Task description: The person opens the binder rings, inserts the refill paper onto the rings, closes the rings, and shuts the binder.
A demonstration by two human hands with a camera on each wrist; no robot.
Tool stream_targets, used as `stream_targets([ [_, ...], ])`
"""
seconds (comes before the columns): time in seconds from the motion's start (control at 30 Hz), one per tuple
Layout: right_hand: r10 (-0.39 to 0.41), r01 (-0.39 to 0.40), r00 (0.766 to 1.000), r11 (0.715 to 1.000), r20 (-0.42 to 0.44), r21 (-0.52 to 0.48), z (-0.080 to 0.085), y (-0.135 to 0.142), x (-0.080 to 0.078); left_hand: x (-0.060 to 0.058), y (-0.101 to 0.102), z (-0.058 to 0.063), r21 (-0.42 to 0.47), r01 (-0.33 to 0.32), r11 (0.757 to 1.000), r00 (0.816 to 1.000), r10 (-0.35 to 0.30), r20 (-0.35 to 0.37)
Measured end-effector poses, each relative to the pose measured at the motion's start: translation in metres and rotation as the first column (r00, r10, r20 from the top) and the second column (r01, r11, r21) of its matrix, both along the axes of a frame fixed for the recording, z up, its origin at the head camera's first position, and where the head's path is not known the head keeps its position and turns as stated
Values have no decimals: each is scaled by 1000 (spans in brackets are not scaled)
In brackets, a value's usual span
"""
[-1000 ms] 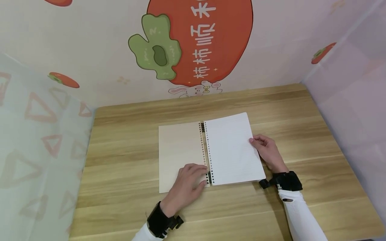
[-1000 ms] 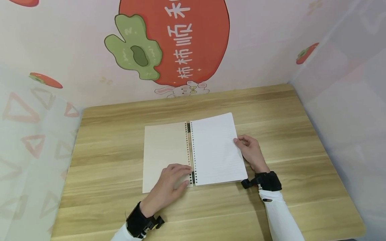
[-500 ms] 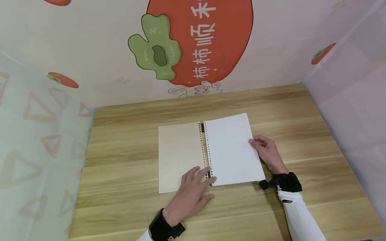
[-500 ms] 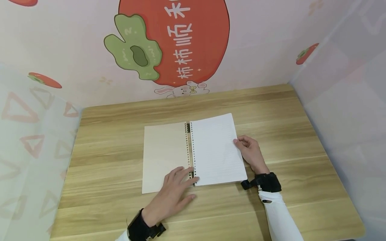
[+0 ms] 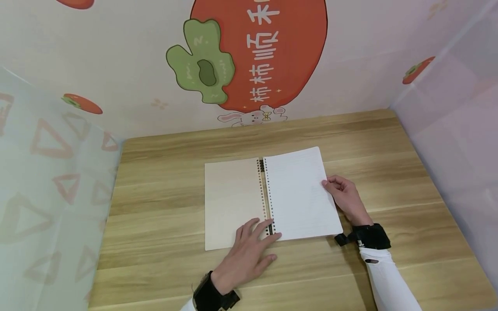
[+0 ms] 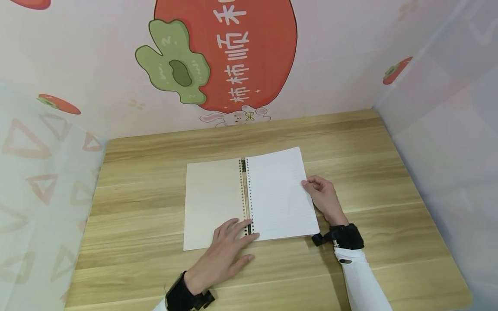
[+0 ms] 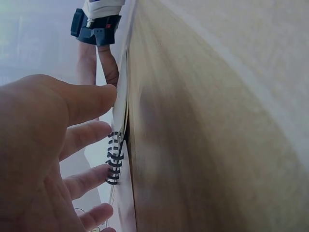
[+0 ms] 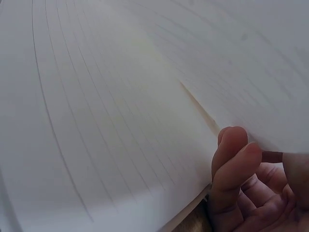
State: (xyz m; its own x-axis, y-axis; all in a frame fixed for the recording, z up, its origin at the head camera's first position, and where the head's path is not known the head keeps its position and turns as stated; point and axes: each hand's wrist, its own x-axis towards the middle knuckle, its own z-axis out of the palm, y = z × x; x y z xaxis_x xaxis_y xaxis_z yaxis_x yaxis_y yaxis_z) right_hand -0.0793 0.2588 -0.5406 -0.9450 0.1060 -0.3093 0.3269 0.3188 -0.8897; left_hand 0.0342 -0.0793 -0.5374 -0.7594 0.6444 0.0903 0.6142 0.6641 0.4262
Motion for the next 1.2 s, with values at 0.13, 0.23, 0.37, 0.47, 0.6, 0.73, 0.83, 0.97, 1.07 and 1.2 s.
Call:
stream_targets([
  [0.13, -4, 5, 1000, 1000, 5, -4, 1, 0, 0, 0, 0, -1, 1, 1, 1000, 1000, -1, -16],
  [0.23, -9, 9, 1000, 1000, 6, -4, 1, -1, 0, 0, 0, -1, -2, 0, 1000, 1000, 0, -13],
  [0.37, -8, 8, 1000, 1000, -1, -4, 0, -1, 0, 0, 0, 0, -17, -6, 1000, 1000, 6, -10],
  [0.47, -5, 5, 1000, 1000, -5, -6, 1, -1, 0, 1, 0, 0, -27, -9, 1000, 1000, 9, -8],
  [0.6, 10, -10, 1000, 1000, -6, 2, 3, -1, 1, 1, 0, 1, -32, -6, 999, 1000, 6, -10],
  [0.73, 34, -34, 999, 999, -11, 11, 7, 0, 1, 0, 1, 1, -45, -7, 999, 1000, 6, -25],
  [0.83, 51, -51, 999, 998, -17, 22, 9, 1, 1, -1, 2, 2, -50, -11, 999, 999, 9, -31],
  [0.97, 74, -70, 997, 994, -34, 85, 12, 1, 0, -1, 3, 3, -52, -19, 998, 999, 17, -29],
  [1.07, 100, -86, 992, 980, -72, 179, 12, 1, -1, 0, 4, 3, -57, -23, 998, 999, 20, -37],
  [1.2, 158, -111, 977, 948, -140, 300, 11, 2, -2, 1, 5, 2, -66, -24, 998, 998, 21, -55],
])
